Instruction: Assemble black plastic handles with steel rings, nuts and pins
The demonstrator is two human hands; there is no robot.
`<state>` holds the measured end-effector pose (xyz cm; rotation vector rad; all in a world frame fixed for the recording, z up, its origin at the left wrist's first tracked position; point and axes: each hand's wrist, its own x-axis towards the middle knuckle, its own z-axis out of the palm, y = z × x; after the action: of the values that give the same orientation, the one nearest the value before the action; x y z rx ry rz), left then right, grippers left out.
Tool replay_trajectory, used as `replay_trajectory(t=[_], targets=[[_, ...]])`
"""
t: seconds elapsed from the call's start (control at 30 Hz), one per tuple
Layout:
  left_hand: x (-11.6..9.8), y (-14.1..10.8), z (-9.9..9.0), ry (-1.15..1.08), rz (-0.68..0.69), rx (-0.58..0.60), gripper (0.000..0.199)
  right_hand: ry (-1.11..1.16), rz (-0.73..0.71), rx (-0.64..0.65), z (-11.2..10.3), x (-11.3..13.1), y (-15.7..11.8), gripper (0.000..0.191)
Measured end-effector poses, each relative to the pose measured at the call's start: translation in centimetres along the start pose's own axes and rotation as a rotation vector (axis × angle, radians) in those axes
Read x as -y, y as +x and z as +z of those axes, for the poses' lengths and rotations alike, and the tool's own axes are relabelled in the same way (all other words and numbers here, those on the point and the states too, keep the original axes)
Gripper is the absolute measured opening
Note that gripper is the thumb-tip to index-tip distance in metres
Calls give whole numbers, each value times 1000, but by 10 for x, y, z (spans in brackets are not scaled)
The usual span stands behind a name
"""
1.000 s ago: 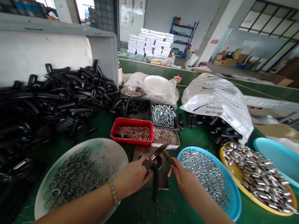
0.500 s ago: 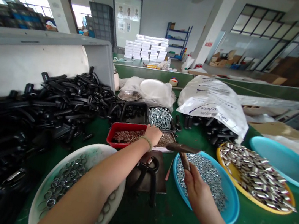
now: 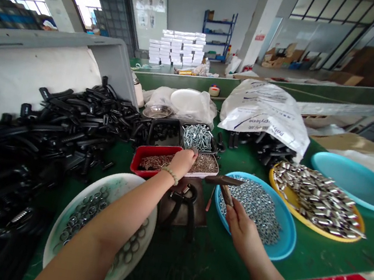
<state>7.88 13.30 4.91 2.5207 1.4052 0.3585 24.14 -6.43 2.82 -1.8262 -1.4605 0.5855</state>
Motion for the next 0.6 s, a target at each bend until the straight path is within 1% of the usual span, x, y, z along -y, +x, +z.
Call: replay_trajectory(t=[0.07, 0.13, 0.17, 0.23, 0.27, 0.33, 0.4, 0.5, 0.6], targets=[[1, -31, 1, -106, 44, -13, 29, 13, 13, -2, 0, -2, -4, 45], [3, -66, 8, -300, 109, -63, 23, 20, 19, -1, 0, -3, -6, 46], [5, -82, 14, -368, 105, -97, 22, 22, 20, 4, 0, -3, -7, 47], [8, -108, 26, -414, 92, -110, 20, 28, 21, 23, 1, -2, -7, 47], [8, -116, 32, -406, 86, -102, 19, 32, 19, 29, 2, -1, -7, 47], [9, -123, 40, -373, 92, -75, 17, 37, 11, 33, 4, 1, -6, 46], [9, -123, 41, -341, 96, -59, 17, 40, -1, 35, 5, 4, -7, 46], [6, -119, 38, -289, 95, -39, 19, 49, -33, 43, 7, 7, -9, 44], [5, -117, 35, -217, 106, 11, 23, 48, -35, 42, 8, 9, -12, 44]])
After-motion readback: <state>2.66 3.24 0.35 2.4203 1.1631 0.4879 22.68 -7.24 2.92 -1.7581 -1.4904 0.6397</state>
